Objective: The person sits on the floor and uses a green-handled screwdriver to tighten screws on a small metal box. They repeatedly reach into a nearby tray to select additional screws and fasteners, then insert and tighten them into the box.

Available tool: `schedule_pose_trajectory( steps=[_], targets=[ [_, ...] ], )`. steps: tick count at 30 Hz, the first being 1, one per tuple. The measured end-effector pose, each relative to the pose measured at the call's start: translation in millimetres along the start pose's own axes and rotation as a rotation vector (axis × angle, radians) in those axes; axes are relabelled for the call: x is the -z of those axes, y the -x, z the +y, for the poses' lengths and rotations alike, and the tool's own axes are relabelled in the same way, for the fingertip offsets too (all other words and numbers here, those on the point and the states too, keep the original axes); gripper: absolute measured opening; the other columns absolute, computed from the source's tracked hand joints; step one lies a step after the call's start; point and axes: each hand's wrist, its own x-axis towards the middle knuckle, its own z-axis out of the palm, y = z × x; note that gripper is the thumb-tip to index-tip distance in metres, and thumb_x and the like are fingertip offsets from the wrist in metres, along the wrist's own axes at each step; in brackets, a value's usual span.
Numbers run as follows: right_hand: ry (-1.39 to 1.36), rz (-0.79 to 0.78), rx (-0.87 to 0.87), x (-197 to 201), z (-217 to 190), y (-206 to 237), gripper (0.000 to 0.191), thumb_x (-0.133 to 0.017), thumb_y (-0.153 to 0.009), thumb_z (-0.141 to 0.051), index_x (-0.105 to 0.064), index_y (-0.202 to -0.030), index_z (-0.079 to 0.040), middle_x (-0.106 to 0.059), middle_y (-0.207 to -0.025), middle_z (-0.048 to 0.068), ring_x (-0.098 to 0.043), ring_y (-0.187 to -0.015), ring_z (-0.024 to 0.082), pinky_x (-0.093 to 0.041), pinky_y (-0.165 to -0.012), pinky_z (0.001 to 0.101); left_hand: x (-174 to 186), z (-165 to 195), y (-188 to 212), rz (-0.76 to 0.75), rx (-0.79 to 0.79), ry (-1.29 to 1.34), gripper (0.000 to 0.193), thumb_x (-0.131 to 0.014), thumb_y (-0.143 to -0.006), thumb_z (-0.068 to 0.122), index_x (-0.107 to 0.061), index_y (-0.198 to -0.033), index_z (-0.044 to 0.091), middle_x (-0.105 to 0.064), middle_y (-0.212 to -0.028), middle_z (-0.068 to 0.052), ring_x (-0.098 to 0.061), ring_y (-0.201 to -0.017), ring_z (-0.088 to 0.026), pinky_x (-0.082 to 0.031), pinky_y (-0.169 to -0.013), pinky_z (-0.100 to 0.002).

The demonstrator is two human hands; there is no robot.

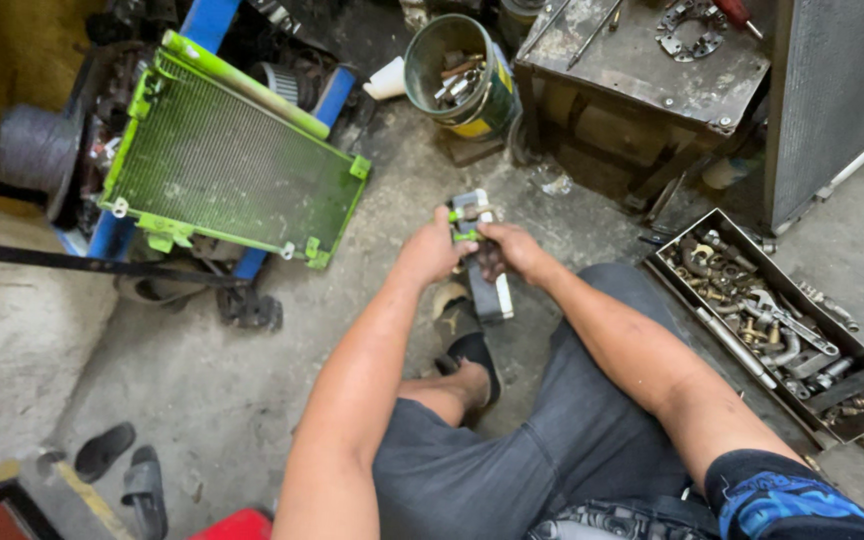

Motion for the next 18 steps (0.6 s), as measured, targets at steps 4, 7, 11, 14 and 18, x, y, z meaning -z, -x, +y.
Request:
schedule_pose_trajectory(
  steps=[4,7,11,14,18],
  targets=[
    [-0.032,-0.023,0.014,2.6,2.2,-1.7,0.048,-0.052,-0.102,-0.045,-0.065,-0.093,0.0,-0.067,-0.069,0.016,-0.067,-0.051,0.029,-0.057,-0.047,0.0401,1.8,0.0,1.7,0.008,-0.033,0.024,0.073,-0.079,-0.084,0.042,-0.04,-0.131,0.002,-0.072,-0.102,-0.028,-0.071,-0.095,-0.046,-0.056,-0.081,-0.053],
    [-0.089,-0.099,0.073,3.4,3.9,-2.4,0.035,-0.056,-0.099,-0.037,-0.064,-0.102,-0.003,-0.069,-0.076,0.015,-0.072,-0.058,0.029,-0.061,-0.052,0.0421,2.3,1.4,1.1,-0.003,-0.016,-0.003,0.072,-0.078,-0.086,0.043,-0.039,-0.132,0.001,-0.072,-0.101,-0.028,-0.071,-0.095,-0.046,-0.056,-0.081,-0.054],
    [-0.009,0.01,0.033,4.1,3.8,-3.3,0.045,-0.052,-0.105,-0.045,-0.064,-0.106,-0.001,-0.065,-0.074,0.013,-0.066,-0.052,0.027,-0.058,-0.049,0.0401,1.1,2.2,0.1,-0.011,-0.032,-0.008,0.074,-0.078,-0.086,0.043,-0.039,-0.131,0.0,-0.072,-0.101,-0.028,-0.07,-0.095,-0.047,-0.056,-0.081,-0.054],
    [-0.078,-0.071,0.079,4.8,3.9,-1.5,0.041,-0.051,-0.101,-0.041,-0.062,-0.113,-0.003,-0.07,-0.082,0.014,-0.071,-0.057,0.028,-0.06,-0.052,0.041,0.8,2.5,-0.1,0.015,-0.064,0.007,0.073,-0.079,-0.085,0.041,-0.04,-0.13,0.0,-0.072,-0.101,-0.028,-0.07,-0.095,-0.047,-0.056,-0.081,-0.054],
    [0.045,-0.023,0.064,5.0,3.8,-1.8,0.049,-0.051,-0.109,-0.042,-0.061,-0.11,0.006,-0.064,-0.081,0.019,-0.07,-0.059,0.03,-0.059,-0.052,0.0417,1.9,5.0,0.4,-0.015,-0.027,-0.025,0.075,-0.079,-0.085,0.043,-0.039,-0.131,0.0,-0.072,-0.102,-0.028,-0.07,-0.096,-0.047,-0.056,-0.081,-0.054]
  ],
)
